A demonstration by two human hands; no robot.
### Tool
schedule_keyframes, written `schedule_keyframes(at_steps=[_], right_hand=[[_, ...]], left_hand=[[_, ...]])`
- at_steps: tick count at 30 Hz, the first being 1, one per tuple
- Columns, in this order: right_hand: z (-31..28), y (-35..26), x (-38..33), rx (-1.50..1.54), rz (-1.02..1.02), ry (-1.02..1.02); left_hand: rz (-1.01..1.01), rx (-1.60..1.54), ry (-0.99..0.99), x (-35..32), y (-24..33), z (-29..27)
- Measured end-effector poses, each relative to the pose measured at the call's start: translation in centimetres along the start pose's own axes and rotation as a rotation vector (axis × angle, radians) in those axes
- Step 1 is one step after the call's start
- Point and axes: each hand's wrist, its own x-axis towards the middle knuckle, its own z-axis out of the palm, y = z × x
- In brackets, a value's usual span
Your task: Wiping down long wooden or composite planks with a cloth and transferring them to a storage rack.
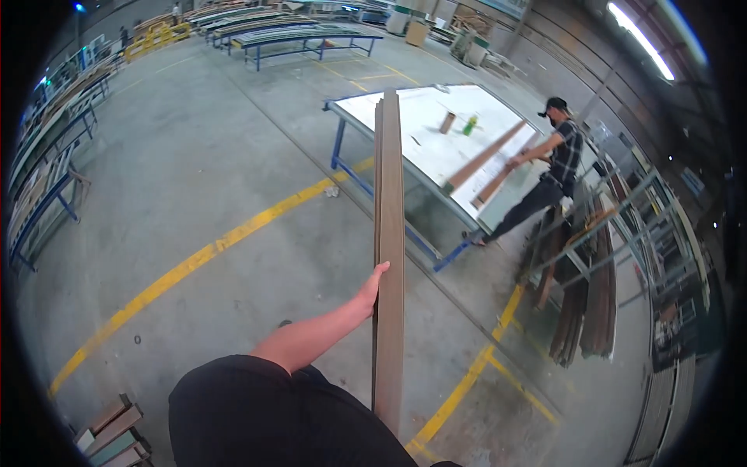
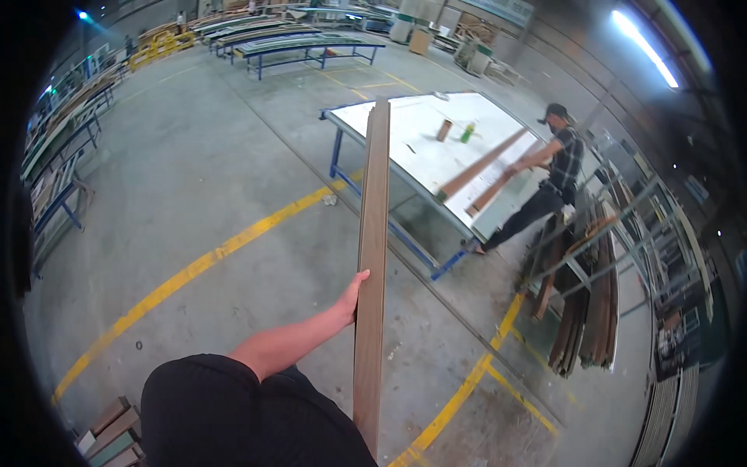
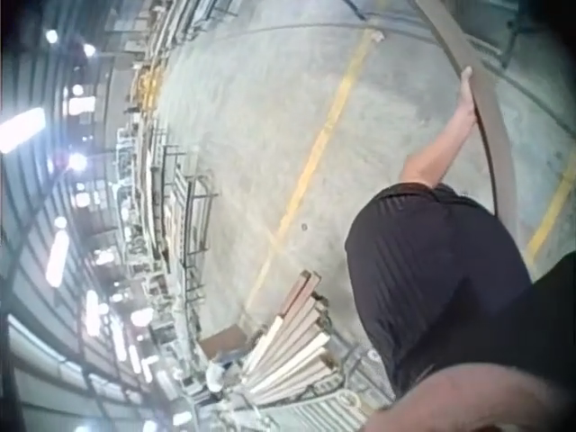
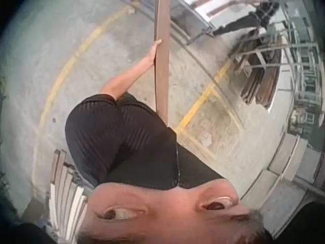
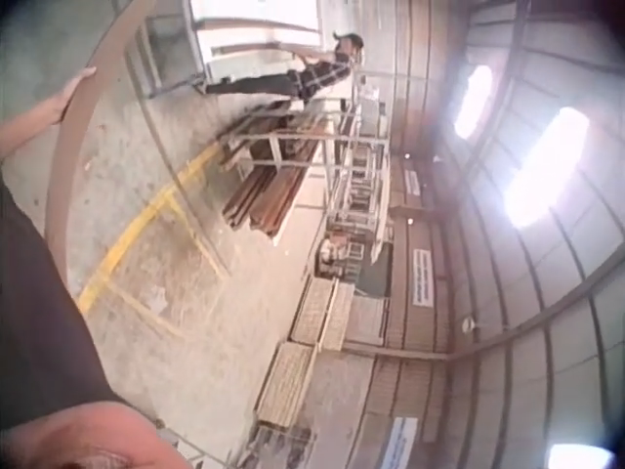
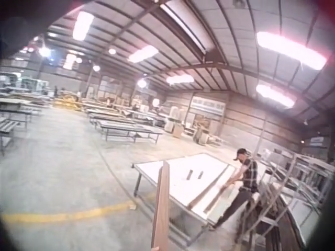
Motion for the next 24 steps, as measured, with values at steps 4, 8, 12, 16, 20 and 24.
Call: schedule_keyframes(at_steps=[4, 8, 12, 16, 20, 24], right_hand=[[7.2, -9.6, 4.4, -0.097, -0.014, -0.026], [13.4, -21.3, 9.4, -0.178, -0.045, -0.048], [19.9, -28.9, 12.7, -0.216, -0.009, -0.087], [24.8, -36.2, 17.2, -0.245, 0.02, -0.114], [28.6, -43.6, 22.8, -0.282, 0.038, -0.139], [30.2, -49.9, 35.3, -0.333, -0.003, -0.163]], left_hand=[[0.105, -0.104, 0.045, 2.8, 9.9, -9.2], [0.144, -0.133, 0.205, 5.6, 21.9, -17.3], [0.186, -0.188, 0.201, 7.2, 31.4, -24.1], [0.288, -0.256, 0.3, 10.0, 39.9, -28.4], [0.299, -0.272, 0.318, 14.4, 48.5, -33.2], [0.43, -0.302, 0.405, 21.0, 57.3, -38.3]])
